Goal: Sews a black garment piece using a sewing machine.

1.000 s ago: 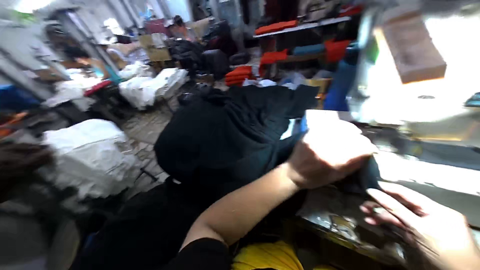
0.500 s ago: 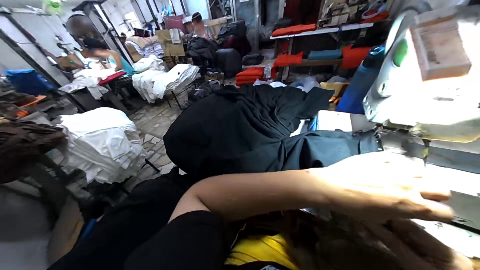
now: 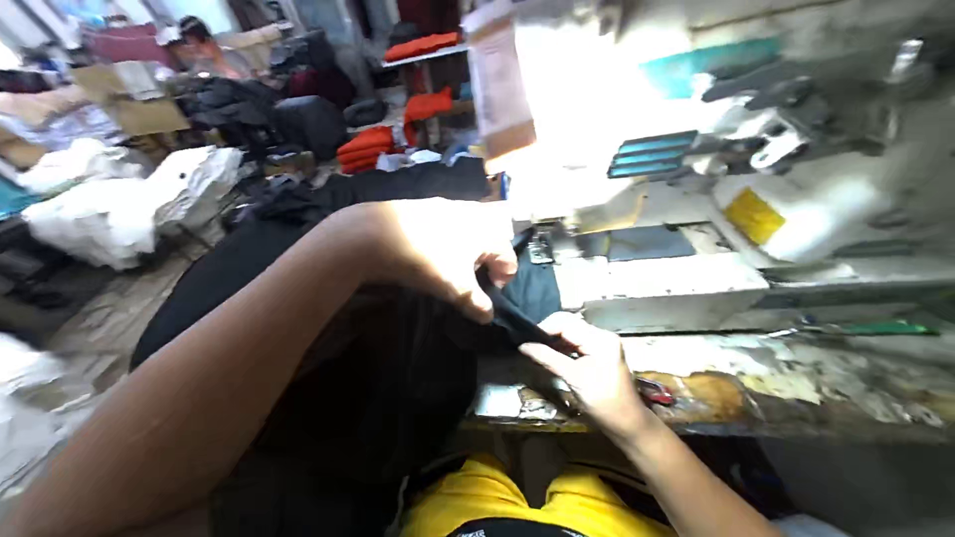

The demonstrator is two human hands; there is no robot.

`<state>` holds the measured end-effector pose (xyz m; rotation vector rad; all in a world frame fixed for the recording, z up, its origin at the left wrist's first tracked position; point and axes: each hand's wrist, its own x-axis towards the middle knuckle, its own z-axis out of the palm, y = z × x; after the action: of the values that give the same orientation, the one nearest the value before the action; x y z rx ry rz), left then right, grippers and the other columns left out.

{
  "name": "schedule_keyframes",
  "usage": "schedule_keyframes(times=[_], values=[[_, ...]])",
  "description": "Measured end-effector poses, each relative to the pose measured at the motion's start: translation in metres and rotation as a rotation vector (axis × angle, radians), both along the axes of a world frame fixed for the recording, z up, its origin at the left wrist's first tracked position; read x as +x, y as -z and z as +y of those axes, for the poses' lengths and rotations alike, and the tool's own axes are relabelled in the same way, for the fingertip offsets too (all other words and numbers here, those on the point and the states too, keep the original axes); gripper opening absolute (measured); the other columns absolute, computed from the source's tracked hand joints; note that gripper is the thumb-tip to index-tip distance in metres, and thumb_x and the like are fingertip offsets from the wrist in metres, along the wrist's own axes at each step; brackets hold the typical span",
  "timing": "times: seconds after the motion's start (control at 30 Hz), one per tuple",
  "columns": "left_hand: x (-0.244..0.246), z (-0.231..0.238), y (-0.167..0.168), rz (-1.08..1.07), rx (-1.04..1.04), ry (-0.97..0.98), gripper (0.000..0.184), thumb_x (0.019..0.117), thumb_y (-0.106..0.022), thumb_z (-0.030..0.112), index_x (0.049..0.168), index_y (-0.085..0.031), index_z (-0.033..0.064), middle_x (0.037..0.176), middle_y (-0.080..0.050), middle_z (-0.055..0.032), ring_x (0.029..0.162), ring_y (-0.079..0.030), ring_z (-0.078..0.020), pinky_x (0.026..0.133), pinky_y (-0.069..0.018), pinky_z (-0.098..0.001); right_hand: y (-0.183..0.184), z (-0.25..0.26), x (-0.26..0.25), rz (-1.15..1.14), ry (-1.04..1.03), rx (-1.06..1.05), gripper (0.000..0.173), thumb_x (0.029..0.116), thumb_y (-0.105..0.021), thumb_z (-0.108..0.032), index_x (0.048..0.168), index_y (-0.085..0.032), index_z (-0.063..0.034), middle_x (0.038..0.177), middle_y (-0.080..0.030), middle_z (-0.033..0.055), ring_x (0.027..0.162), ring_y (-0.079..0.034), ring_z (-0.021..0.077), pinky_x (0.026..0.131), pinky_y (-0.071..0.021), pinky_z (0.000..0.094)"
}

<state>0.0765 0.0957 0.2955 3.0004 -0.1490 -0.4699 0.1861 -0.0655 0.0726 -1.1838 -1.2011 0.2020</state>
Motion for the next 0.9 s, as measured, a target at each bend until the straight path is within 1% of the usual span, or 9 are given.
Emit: schedule_keyframes(times=[0.03, 0.13, 0.27, 0.4, 0.5, 0.57, 0.7, 0.83, 0.9], values=[[0.0, 0.003, 0.002, 0.024, -0.005, -0.002, 0.016, 0.0857, -0.078, 0.029, 0.087, -0.072, 0.0135, 0.073, -0.062, 0.0019, 0.068, -0.059, -0.0099, 0.058, -0.0462, -0.0311, 0.003, 0.0, -0.002, 0.012, 0.005, 0.015, 0.013, 0.0893, -0.075, -0.014, 0.093, -0.074, -0.0009, 0.091, -0.073, 0.0007, 0.082, -0.067, -0.0043, 0.077, -0.0561, 0.0121], [0.004, 0.01, 0.009, 0.063, 0.091, -0.06, 0.016, 0.0872, -0.079, 0.029, 0.09, -0.071, 0.0143, 0.075, -0.063, 0.0003, 0.071, -0.06, -0.0147, 0.063, -0.0463, -0.0386, 0.007, -0.005, -0.004, 0.024, 0.02, 0.059, 0.013, 0.0891, -0.075, -0.013, 0.091, -0.074, -0.0003, 0.09, -0.073, 0.0019, 0.082, -0.067, -0.0034, 0.076, -0.0556, 0.0118], [0.002, -0.005, 0.013, -0.04, 0.085, 0.074, 0.015, 0.0834, -0.076, 0.027, 0.092, -0.069, 0.0167, 0.079, -0.065, 0.0015, 0.072, -0.064, -0.015, 0.057, -0.0484, -0.0377, 0.006, -0.015, 0.0, 0.027, 0.024, 0.094, 0.011, 0.0883, -0.076, -0.012, 0.089, -0.074, -0.0013, 0.091, -0.074, 0.0001, 0.087, -0.067, -0.0042, 0.081, -0.0553, 0.0115], [0.009, 0.009, 0.015, -0.063, 0.151, -0.027, 0.021, 0.0886, -0.077, 0.029, 0.096, -0.07, 0.011, 0.084, -0.063, -0.0057, 0.078, -0.063, -0.0228, 0.064, -0.0469, -0.0456, 0.005, -0.016, 0.0, 0.028, 0.033, 0.032, 0.013, 0.0875, -0.077, -0.014, 0.088, -0.075, -0.0005, 0.09, -0.074, 0.001, 0.083, -0.067, -0.0036, 0.078, -0.056, 0.0123], [0.006, 0.023, 0.017, -0.173, -0.066, -0.053, 0.029, 0.0827, -0.081, 0.033, 0.103, -0.068, 0.0175, 0.083, -0.066, 0.0061, 0.074, -0.061, -0.0043, 0.063, -0.0492, -0.0254, 0.003, -0.013, -0.002, 0.168, -0.032, -0.003, 0.016, 0.0871, -0.076, -0.009, 0.098, -0.074, 0.0013, 0.093, -0.075, 0.0005, 0.082, -0.07, -0.0009, 0.076, -0.0598, 0.0159], [0.006, 0.03, 0.021, -0.211, -0.201, 0.009, 0.027, 0.0864, -0.078, 0.028, 0.108, -0.068, 0.0146, 0.089, -0.068, 0.0066, 0.077, -0.06, 0.002, 0.067, -0.0482, -0.0169, 0.002, -0.012, -0.005, 0.301, -0.058, -0.021, 0.014, 0.0873, -0.075, -0.004, 0.1, -0.071, -0.0001, 0.091, -0.075, -0.0009, 0.075, -0.071, 0.002, 0.069, -0.0616, 0.0187], [0.009, 0.033, 0.028, -0.285, -0.254, 0.09, 0.008, 0.0908, -0.071, 0.018, 0.088, -0.074, 0.0108, 0.084, -0.068, 0.0039, 0.079, -0.06, 0.0022, 0.068, -0.0449, -0.0163, 0.0, -0.011, -0.007, 0.315, -0.022, -0.015, 0.004, 0.0858, -0.075, -0.001, 0.088, -0.074, -0.0035, 0.082, -0.074, -0.0049, 0.071, -0.07, -0.0005, 0.068, -0.0606, 0.0168], [0.01, 0.028, 0.028, -0.332, -0.176, 0.103, 0.011, 0.091, -0.07, 0.02, 0.087, -0.076, 0.0114, 0.086, -0.07, 0.0019, 0.084, -0.064, -0.0036, 0.074, -0.0492, -0.0237, -0.001, -0.012, -0.007, 0.28, 0.022, -0.008, 0.003, 0.0833, -0.077, -0.001, 0.085, -0.075, -0.0036, 0.081, -0.074, -0.005, 0.074, -0.07, -0.0023, 0.072, -0.0597, 0.0149], [0.009, 0.024, 0.027, -0.336, -0.151, 0.105, 0.012, 0.0919, -0.068, 0.022, 0.087, -0.075, 0.0121, 0.082, -0.069, 0.0021, 0.079, -0.063, -0.0046, 0.069, -0.0473, -0.0261, -0.002, -0.014, -0.007, 0.275, 0.012, -0.013, 0.003, 0.0833, -0.077, -0.002, 0.086, -0.076, -0.0035, 0.083, -0.075, -0.0043, 0.075, -0.07, -0.0022, 0.073, -0.0599, 0.0151]])
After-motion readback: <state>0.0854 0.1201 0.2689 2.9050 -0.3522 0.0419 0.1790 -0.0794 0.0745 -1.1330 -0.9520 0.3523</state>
